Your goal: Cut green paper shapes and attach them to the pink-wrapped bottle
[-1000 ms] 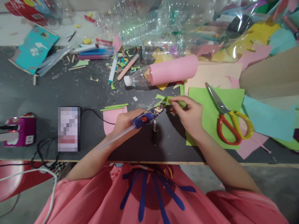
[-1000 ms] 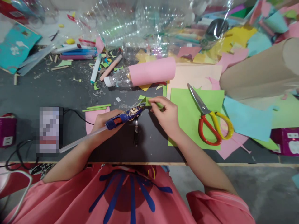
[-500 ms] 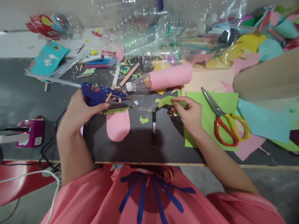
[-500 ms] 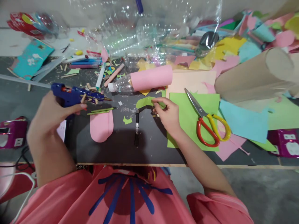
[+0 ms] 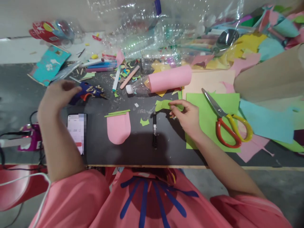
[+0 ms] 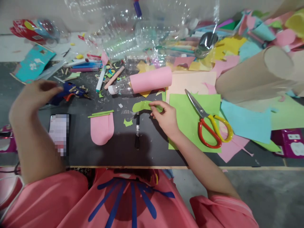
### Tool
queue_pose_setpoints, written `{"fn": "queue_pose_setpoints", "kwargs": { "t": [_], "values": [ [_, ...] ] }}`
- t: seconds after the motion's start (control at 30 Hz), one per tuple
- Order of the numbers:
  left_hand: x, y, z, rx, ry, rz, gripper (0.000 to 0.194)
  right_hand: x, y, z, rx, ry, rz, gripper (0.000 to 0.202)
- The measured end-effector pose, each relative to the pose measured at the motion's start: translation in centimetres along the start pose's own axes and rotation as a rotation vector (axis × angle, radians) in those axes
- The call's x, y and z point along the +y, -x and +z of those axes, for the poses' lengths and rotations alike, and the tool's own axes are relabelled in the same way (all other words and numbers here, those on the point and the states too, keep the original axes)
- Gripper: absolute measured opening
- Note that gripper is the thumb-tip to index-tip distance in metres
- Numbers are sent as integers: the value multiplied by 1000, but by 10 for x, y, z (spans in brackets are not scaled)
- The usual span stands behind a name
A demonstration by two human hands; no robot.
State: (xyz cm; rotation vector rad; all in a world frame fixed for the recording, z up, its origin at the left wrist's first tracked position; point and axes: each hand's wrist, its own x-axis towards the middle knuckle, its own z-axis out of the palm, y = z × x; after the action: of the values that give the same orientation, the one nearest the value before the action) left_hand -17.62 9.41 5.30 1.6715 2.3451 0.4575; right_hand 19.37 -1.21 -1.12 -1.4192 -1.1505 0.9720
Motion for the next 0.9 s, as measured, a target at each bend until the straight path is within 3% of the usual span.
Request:
{"fn": "queue_pose_setpoints", "kwargs": {
  "t": [0.03,0.1,0.13,0.2,0.23,0.27,0.33,0.53,0.67,0.9],
  "values": [
    [12,14,1,166,49,41,13,-1,1,0,-1,1,-2,7],
    [41,49,9,245,322,210,12,-2,2,0,-4,9,-4,7],
    [57,68,16,179,512,255,17,-2,2,0,-6,14,-3,7],
    [84,105,36,-237,728,331,27,-2,4,1,-14,15,2,7],
    [94,121,47,-365,750,367,31,-2,5,1,-18,12,4,6],
    [101,134,58,-466,759,386,34,-2,6,2,-24,7,5,6],
    [108,151,76,-543,771,404,32,-2,8,4,-46,5,7,6],
    [101,155,100,-508,767,459,28,0,16,10,-153,47,-5,3],
    [101,152,101,-507,806,328,19,3,16,11,-184,38,5,5],
    [101,152,97,-485,873,266,13,3,10,4,-152,9,25,19]
  ]
}}
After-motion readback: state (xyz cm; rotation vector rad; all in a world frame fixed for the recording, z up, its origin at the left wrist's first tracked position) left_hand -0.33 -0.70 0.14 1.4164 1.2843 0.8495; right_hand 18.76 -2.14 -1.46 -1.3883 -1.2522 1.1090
